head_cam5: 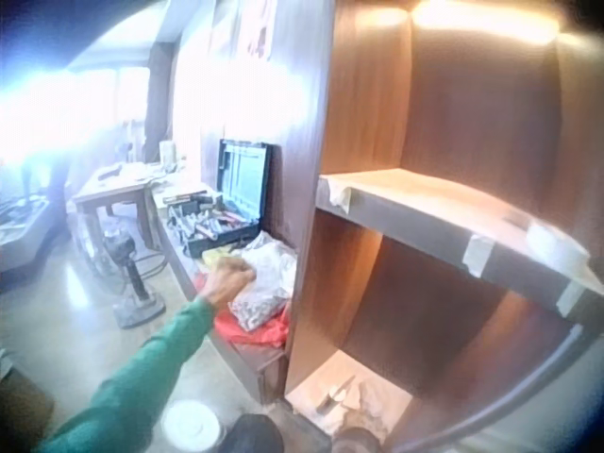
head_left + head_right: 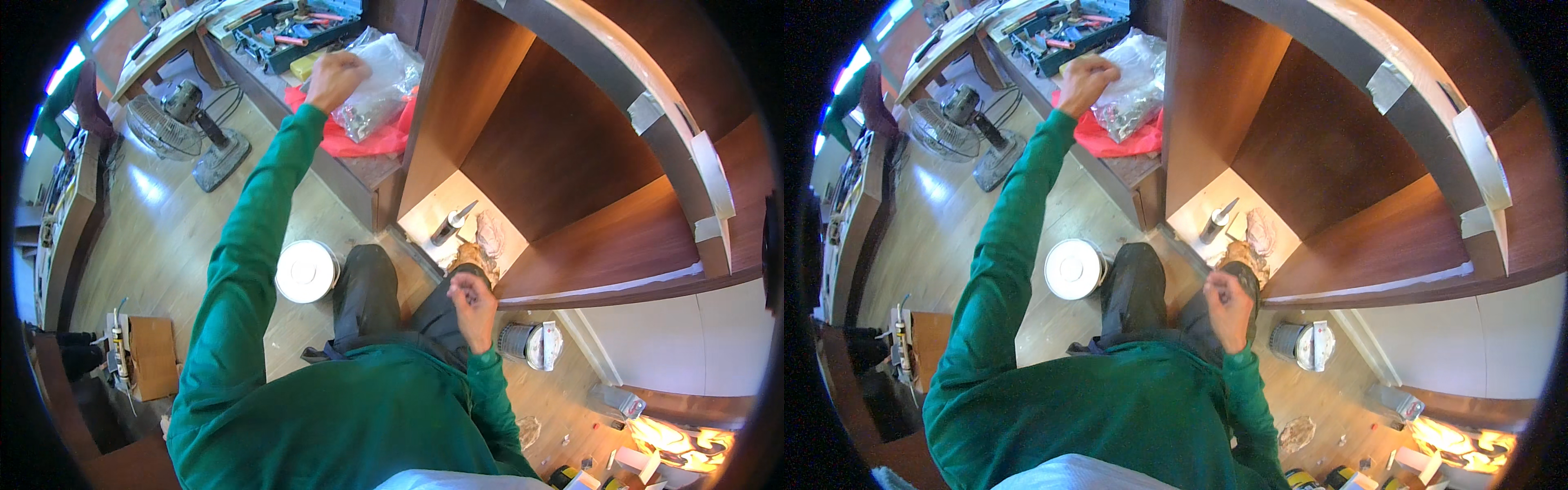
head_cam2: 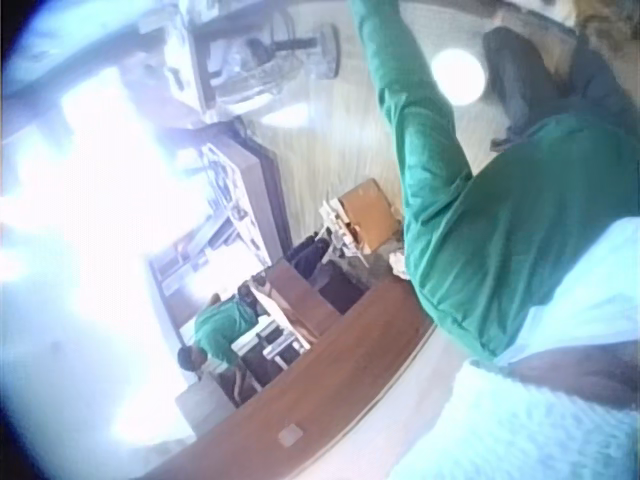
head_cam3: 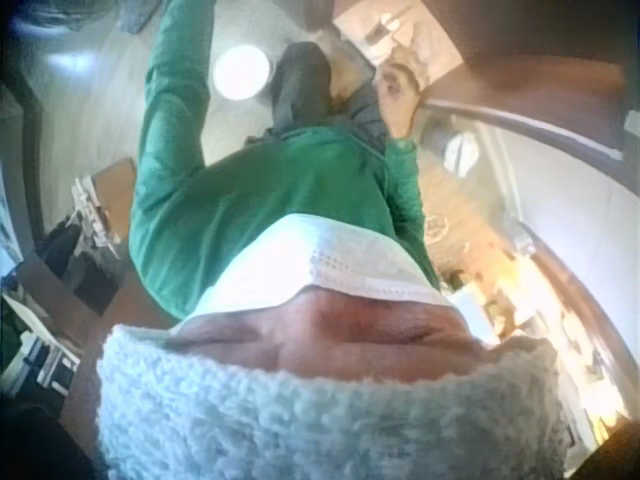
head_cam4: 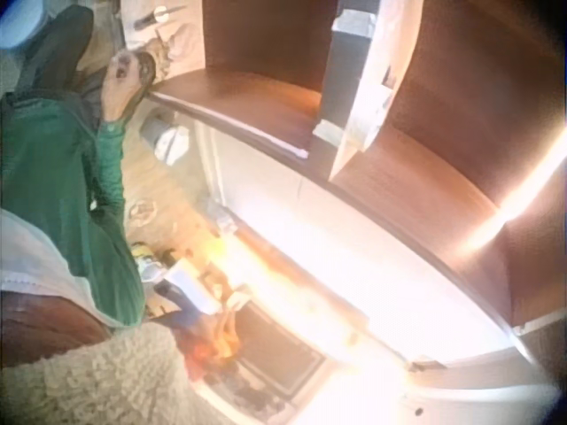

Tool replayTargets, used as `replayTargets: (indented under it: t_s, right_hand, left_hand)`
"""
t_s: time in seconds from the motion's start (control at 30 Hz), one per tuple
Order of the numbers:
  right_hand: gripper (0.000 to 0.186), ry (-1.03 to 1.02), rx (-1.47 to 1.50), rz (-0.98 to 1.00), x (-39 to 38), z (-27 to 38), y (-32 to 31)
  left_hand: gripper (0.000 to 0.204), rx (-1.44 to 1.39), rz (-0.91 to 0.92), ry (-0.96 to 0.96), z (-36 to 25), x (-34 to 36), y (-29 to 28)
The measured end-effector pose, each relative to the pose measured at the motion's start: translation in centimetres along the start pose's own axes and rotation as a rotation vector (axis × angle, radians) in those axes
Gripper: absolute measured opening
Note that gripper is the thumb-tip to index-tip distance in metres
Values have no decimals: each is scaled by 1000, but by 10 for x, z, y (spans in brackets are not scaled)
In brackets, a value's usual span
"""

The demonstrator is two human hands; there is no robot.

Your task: The person is installing small hardware components into a wooden cabinet. They are seen handling small metal pieces and applying adhesive from a tube to secure them in place.

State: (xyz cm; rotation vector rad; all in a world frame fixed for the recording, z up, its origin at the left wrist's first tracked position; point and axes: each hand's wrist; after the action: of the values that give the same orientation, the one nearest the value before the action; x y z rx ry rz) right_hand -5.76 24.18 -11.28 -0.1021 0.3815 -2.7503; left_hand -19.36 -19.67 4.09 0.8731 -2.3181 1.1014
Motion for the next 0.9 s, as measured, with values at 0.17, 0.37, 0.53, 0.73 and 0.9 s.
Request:
replayTargets:
  t_s: [0.17, 0.37, 0.53, 0.73, 0.9]
  right_hand:
    - [23, 126, 65, 99, -23, -5, 13]
    - [20, 41, 119, 85, 11, 21, 14]
    - [21, -208, 356, 131, 40, 118, 40]
    - [21, -419, 435, 88, 42, 153, 41]
    - [20, -451, 412, 90, 34, 147, 36]
  left_hand:
    - [12, 721, 245, 446, 94, 29, 8]
    - [21, -462, 197, -347, -11, -78, -17]
    - [19, -1267, 385, -771, -126, -173, -40]
    - [15, -1394, 488, -793, -176, -199, -48]
    - [15, -1344, 486, -802, -190, -210, -46]
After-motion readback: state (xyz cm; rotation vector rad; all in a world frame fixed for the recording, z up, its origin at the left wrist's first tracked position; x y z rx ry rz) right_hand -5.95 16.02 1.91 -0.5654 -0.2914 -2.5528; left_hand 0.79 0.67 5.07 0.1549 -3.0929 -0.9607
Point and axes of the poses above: each hand's wrist, its own x-axis towards the middle knuckle, its own y-axis out of the palm, z = x × y, and after that the axes turned 3 degrees about z, right-handed
